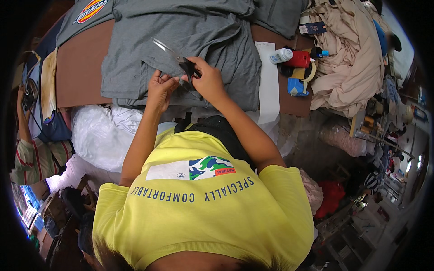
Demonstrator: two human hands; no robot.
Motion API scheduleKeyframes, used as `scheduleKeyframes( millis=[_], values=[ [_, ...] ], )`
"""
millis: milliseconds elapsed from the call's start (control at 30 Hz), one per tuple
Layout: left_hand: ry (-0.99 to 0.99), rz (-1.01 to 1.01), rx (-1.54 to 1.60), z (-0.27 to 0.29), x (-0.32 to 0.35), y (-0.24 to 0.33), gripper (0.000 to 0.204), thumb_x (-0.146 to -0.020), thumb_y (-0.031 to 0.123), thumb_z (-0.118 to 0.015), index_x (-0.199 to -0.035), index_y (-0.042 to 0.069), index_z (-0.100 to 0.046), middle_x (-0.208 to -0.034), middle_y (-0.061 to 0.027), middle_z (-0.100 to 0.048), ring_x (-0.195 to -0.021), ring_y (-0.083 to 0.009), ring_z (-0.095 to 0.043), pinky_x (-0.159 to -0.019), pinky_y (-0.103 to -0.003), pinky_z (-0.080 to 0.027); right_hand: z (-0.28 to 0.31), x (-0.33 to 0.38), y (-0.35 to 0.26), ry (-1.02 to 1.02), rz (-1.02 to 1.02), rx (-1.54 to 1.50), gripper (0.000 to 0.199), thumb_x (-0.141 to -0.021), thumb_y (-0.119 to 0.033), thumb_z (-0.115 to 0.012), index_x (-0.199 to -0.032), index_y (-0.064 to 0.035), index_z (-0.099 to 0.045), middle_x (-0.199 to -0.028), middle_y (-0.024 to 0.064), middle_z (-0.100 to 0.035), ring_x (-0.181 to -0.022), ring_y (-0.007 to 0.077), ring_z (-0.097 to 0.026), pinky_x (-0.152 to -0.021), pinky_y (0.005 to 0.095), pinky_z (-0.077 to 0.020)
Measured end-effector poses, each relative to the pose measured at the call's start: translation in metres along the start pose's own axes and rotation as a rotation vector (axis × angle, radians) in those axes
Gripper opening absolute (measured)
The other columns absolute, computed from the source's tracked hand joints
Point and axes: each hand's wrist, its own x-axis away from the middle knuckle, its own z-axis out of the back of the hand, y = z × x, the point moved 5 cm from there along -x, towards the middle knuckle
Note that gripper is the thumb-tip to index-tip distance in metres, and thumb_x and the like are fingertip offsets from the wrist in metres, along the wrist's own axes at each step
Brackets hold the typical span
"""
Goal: The person uses shears to cut a tag off a grey shirt, then turns the shirt over and folds it into a stack with other shirts on a work table.
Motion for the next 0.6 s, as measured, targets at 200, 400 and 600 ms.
scheduleKeyframes(
  millis=[200,400,600],
  values=[
    [0.003,0.019,-0.005,-0.001,0.002,-0.001,0.047,-0.076,-0.009,-0.056,-0.118,0.004,-0.041,-0.100,-0.0093,-0.058,-0.085,-0.0142,-0.060,-0.071,-0.024,-0.052,0.005,-0.001,0.015,0.135,0.102,0.089,0.040,-0.069,0.002,-0.063,-0.107,-0.0071,-0.055,-0.081,0.0159,-0.062,-0.077,0.0282,-0.064,-0.064,0.0295,-0.0484],
    [-0.021,-0.001,0.002,-0.001,0.001,-0.001,0.044,-0.075,-0.009,-0.056,-0.114,0.003,-0.042,-0.097,-0.0090,-0.058,-0.083,-0.0143,-0.060,-0.071,-0.025,-0.052,0.005,0.006,-0.011,0.087,0.125,0.149,0.043,-0.067,0.006,-0.058,-0.108,-0.0075,-0.055,-0.085,0.0168,-0.062,-0.080,0.0292,-0.063,-0.066,0.0307,-0.0490],
    [-0.030,0.000,0.002,-0.005,0.002,0.001,0.040,-0.075,-0.009,-0.057,-0.111,0.003,-0.042,-0.093,-0.0087,-0.058,-0.080,-0.0143,-0.060,-0.070,-0.026,-0.052,0.007,0.005,0.001,0.131,0.107,0.077,0.039,-0.070,0.006,-0.060,-0.108,-0.0039,-0.054,-0.088,0.0154,-0.063,-0.082,0.0232,-0.064,-0.070,0.0270,-0.0488]
  ],
)
